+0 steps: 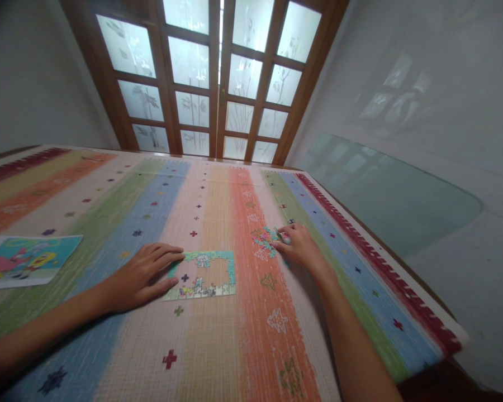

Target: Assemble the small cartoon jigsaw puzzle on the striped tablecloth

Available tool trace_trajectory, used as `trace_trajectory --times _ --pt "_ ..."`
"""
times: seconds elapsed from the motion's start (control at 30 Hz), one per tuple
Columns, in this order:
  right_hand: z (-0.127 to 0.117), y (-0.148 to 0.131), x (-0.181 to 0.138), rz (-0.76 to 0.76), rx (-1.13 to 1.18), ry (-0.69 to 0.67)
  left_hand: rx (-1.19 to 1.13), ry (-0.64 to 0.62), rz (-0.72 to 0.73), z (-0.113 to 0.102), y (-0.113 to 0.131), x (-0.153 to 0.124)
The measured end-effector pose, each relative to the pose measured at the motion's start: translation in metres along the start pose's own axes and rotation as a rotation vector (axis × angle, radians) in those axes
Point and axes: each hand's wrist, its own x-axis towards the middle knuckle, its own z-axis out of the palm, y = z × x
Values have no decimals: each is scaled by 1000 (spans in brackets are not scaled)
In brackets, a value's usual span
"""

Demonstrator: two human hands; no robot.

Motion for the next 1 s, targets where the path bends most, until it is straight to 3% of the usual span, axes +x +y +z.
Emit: trace_trajectory --times 0.53,0.7,1.0 --pt "-23 12 -10 88 69 -235 4 -26 -24 3 -3 -2" --pt "-16 9 -9 38 58 -195 4 -26 -16 2 -3 -1" --pt "1 17 0 -11 18 48 0 -20 -12 2 -2 -1"
